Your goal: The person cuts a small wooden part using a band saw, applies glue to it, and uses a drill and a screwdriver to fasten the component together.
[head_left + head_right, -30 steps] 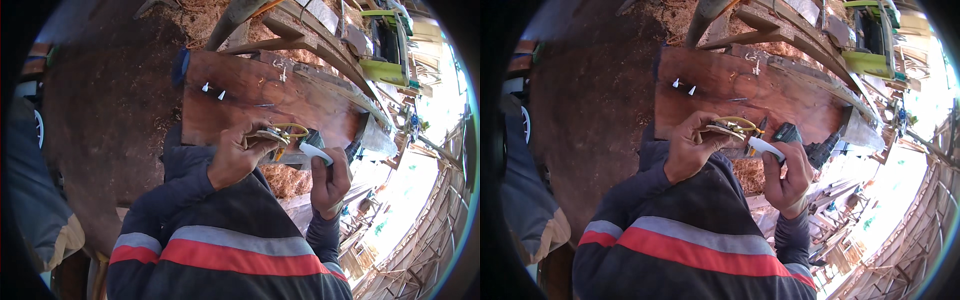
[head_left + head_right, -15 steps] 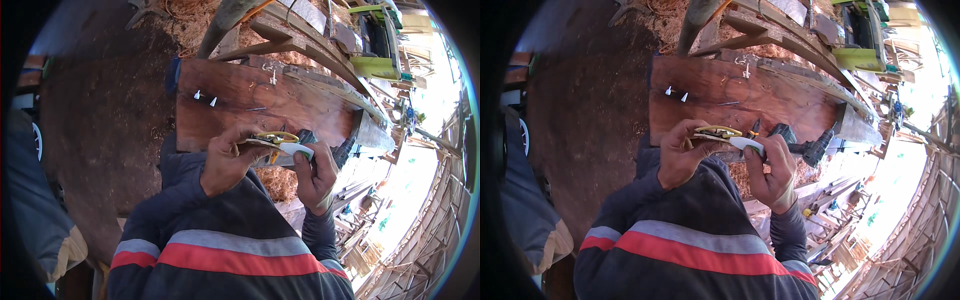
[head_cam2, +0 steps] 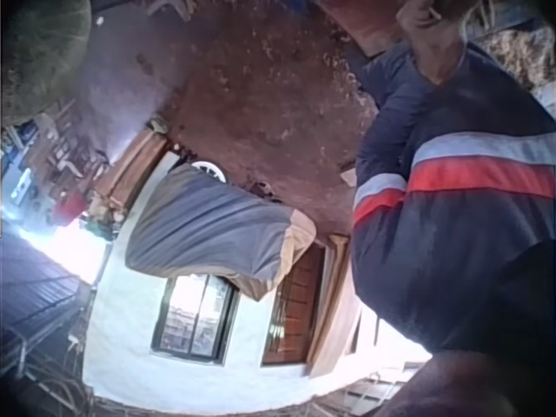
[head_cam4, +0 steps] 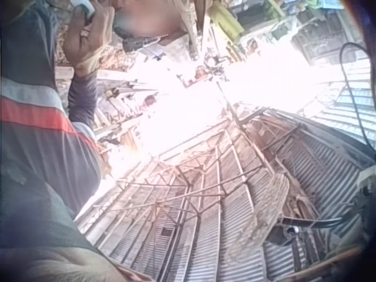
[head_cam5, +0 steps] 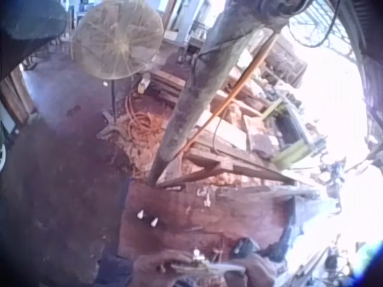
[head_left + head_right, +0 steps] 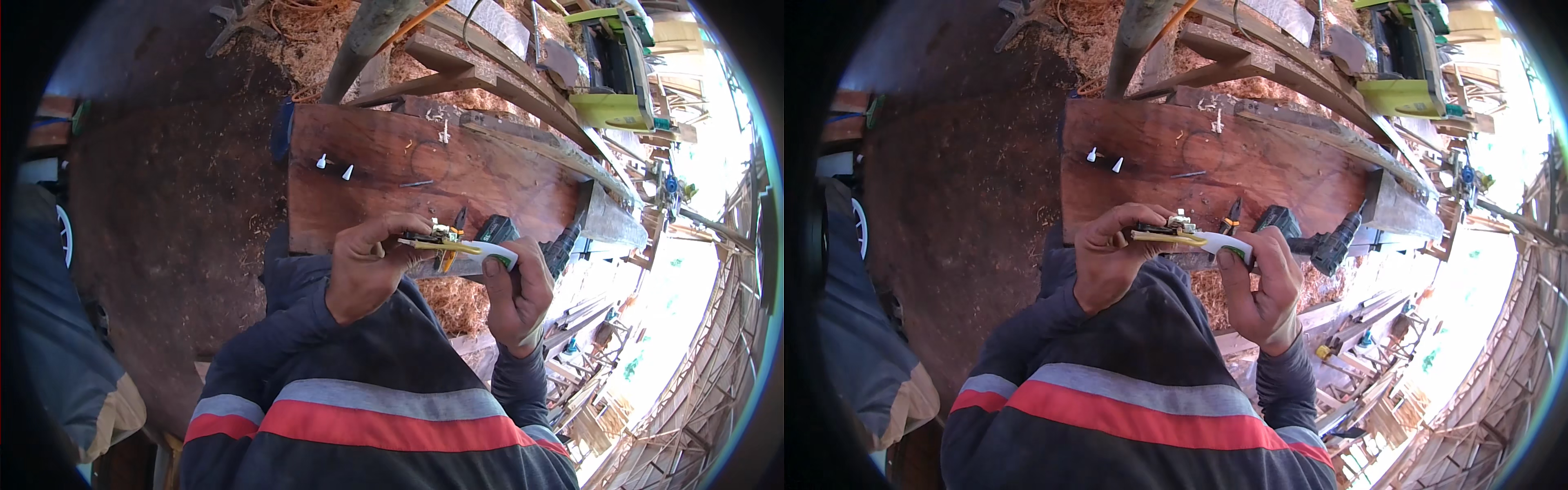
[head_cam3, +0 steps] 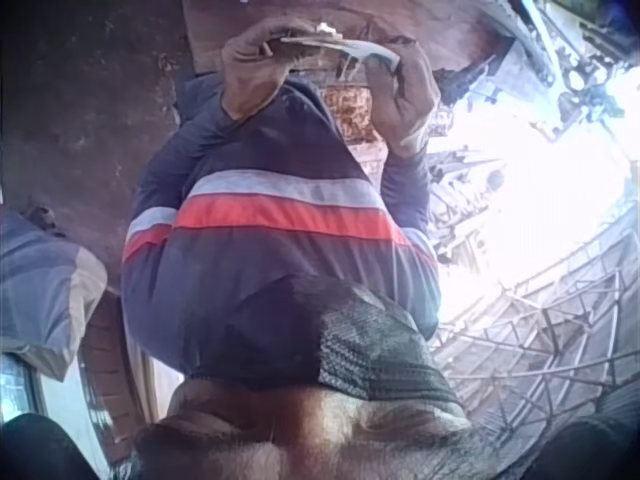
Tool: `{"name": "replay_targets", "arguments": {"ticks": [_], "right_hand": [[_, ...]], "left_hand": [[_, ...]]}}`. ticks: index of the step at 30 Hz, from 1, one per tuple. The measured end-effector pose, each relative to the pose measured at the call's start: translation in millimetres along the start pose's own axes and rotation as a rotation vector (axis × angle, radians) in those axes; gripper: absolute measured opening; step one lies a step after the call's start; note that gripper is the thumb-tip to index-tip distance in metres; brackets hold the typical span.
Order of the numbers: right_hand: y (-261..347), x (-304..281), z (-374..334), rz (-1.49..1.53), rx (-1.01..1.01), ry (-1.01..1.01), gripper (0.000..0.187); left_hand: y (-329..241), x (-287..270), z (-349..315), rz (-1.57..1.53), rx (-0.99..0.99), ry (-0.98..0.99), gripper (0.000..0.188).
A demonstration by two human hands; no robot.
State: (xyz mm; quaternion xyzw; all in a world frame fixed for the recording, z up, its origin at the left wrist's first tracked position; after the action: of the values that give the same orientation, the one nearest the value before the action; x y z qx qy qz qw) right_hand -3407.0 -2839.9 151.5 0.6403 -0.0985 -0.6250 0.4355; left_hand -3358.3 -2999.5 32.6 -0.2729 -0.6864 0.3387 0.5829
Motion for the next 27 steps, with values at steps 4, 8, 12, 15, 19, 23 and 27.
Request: {"name": "replay_targets", "arguments": {"ticks": [4, 8, 12, 15, 19, 23, 27], "right_hand": [[4, 1, 4, -0.059, 0.038, 0.071, 0.012], [0, 0, 0, -0.004, 0.041, 0.025, 0.012], [1, 0, 1, -0.040, 0.030, 0.028, 0.011], [-3, -4, -3, 0.011, -0.010, -0.022, 0.011], [-2, -2, -4, 0.038, 0.066, -0.037, 0.011], [-1, -4, -4, 0.018, 0.046, -0.032, 0.011], [-4, -6, -7, 0.026, 0.067, -0.038, 0.011]], "left_hand": [[3, 0, 2, 0.018, 0.046, 0.027, 0.036], [2, 1, 5, 0.062, 0.078, 0.052, 0.036], [0, 4, 4, 0.031, 0.040, -0.012, 0.036], [0, 6, 5, -0.033, 0.015, -0.004, 0.035], [1, 7, 4, -0.074, 0.005, 0.008, 0.033], [3, 7, 3, -0.163, -0.038, -0.014, 0.032], [0, 9, 3, -0.110, -0.033, 0.004, 0.032]]}}
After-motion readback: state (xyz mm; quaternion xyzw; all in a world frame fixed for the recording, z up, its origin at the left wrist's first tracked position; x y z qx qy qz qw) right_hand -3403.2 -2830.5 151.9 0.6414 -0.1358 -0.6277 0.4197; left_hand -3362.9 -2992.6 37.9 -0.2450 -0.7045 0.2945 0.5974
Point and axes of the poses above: each hand's wrist, its own z-axis towards the middle knuckle, its own x-axis out of the palm, y = z × x, the point moved 4 cm from there along z, towards the middle knuckle
